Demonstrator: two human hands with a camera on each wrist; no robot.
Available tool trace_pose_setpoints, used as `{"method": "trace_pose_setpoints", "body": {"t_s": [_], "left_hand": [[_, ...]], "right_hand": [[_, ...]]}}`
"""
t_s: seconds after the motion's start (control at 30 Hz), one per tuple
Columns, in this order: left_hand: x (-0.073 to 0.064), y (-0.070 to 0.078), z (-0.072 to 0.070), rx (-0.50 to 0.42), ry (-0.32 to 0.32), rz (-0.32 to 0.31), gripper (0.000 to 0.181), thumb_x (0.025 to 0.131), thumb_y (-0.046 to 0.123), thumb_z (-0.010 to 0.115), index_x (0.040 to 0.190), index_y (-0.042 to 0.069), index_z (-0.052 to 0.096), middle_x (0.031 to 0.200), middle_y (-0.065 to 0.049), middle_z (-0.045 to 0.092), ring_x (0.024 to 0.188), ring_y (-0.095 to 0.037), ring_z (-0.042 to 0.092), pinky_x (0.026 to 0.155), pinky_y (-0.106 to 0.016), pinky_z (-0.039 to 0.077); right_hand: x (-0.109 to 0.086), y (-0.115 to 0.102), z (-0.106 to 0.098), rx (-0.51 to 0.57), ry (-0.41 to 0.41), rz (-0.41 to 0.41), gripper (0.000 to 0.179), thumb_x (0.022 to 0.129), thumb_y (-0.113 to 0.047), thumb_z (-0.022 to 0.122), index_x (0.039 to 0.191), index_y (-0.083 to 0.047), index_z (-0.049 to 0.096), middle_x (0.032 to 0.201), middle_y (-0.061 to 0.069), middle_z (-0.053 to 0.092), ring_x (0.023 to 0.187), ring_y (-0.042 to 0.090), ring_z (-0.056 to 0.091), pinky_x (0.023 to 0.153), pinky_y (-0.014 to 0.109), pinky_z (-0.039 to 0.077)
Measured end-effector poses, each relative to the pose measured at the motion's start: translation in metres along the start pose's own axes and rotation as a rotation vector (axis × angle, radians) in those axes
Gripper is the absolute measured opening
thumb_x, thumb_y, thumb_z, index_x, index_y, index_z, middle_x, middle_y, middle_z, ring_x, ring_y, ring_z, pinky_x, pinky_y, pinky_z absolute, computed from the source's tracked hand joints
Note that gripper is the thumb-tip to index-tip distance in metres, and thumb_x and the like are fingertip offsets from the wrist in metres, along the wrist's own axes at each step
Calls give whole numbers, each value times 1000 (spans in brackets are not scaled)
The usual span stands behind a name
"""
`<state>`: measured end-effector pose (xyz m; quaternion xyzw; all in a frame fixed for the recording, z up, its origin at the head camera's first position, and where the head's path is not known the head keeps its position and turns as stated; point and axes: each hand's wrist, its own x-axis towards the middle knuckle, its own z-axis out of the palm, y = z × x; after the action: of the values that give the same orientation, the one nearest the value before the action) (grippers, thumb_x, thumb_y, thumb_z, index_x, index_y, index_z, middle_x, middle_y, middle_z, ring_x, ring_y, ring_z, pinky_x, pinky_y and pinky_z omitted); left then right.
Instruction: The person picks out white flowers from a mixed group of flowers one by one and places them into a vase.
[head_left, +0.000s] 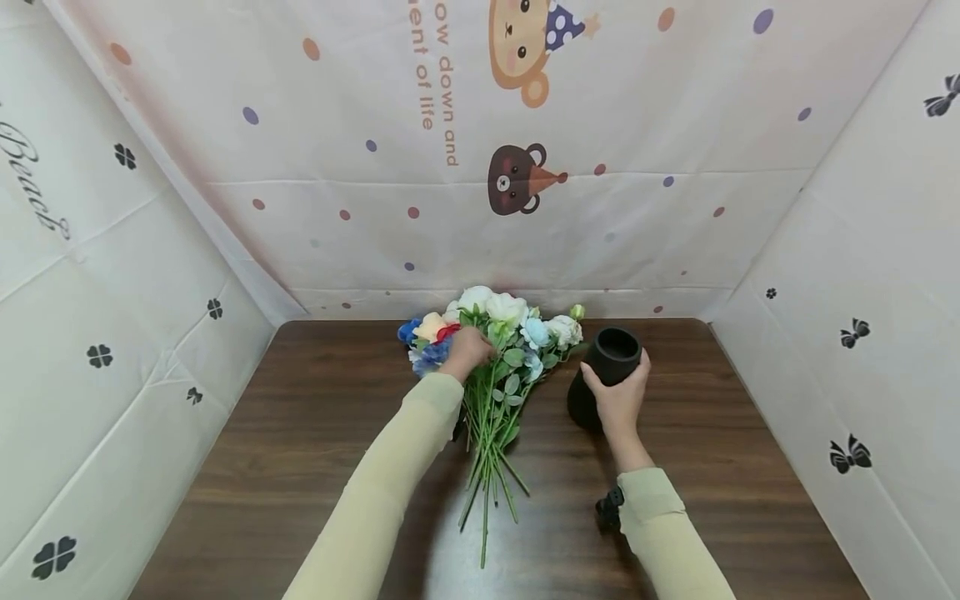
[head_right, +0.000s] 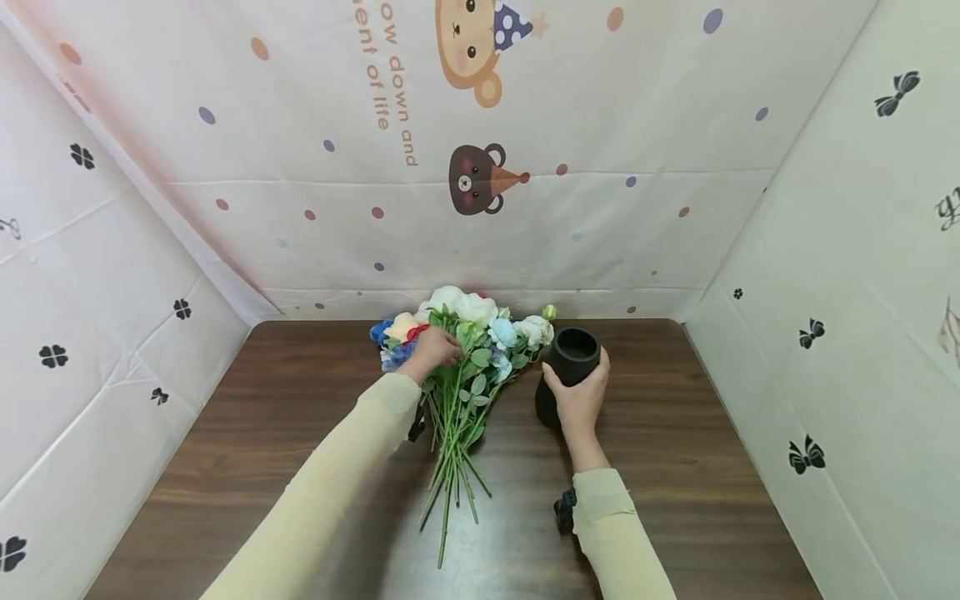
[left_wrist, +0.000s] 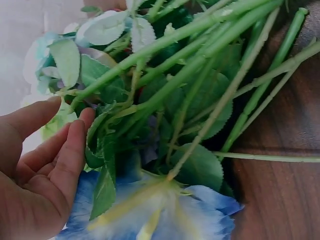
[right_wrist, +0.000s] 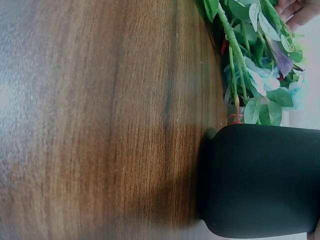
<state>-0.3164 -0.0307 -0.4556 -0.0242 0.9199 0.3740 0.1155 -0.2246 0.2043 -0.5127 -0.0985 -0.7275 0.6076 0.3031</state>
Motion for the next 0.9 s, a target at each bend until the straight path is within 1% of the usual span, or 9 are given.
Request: {"method": "trace_pose_setpoints", "body": {"t_s": [0.13,0.27,0.4,0.53,0.6,0.67,0.77,0.9], "left_hand": [[1,-3,4,2,9,-12,11,90,11,77,93,1,82,89,-17,80,63,-17,68,67,-31,57],[3,-4,7,-19,25,-37,10,90,8,76,89,0,82,87,-18,79,62,-19,71,68,-32,60],[6,-5,8,-115,30,-70,10,89,5,75,91,-3,81,90,-20,79,66,-22,75,71,-33,62],[10,-9,9,-259,13,-91,11,88,1,73,94,-6,79,96,-23,78,58,-18,70,67,-32,63],[11,-11,9,-326,-3,-90,11,89,-1,72,95,-8,78,100,-24,78,57,-14,66,66,-31,63],[10,-12,9,-375,-13,-88,12,89,-2,71,96,-10,78,105,-25,77,58,-13,65,66,-31,63],[6,-11,7,-409,-23,-81,13,91,-3,69,98,-10,77,109,-26,76,61,-13,66,68,-31,63],[2,-7,3,-412,-25,-65,15,93,-2,68,102,-11,76,112,-26,75,65,-15,69,71,-31,63]], "right_hand": [[0,1,0,-3,3,-8,92,81,-5,84,155,0,29,153,24,38,138,40,44,118,60,31],[1,1,1,0,-1,-20,92,80,-4,85,154,0,31,153,23,40,137,38,46,118,59,32],[2,1,1,5,-6,-26,91,80,-4,85,154,-1,31,152,23,41,136,38,46,118,59,33],[2,1,2,15,-2,-19,90,81,-4,84,154,-2,32,152,23,41,137,39,45,118,59,33],[2,2,2,16,3,-17,90,81,-4,84,154,-2,32,152,23,41,137,39,45,118,59,32],[1,2,1,13,7,-16,90,81,-3,84,154,-2,32,152,23,41,137,39,45,118,59,32],[1,2,1,2,9,-21,90,81,-3,84,154,-1,32,152,24,41,136,39,45,117,60,33],[1,3,0,1,10,-25,90,80,-3,84,154,0,32,151,24,42,135,39,46,116,59,34]]}}
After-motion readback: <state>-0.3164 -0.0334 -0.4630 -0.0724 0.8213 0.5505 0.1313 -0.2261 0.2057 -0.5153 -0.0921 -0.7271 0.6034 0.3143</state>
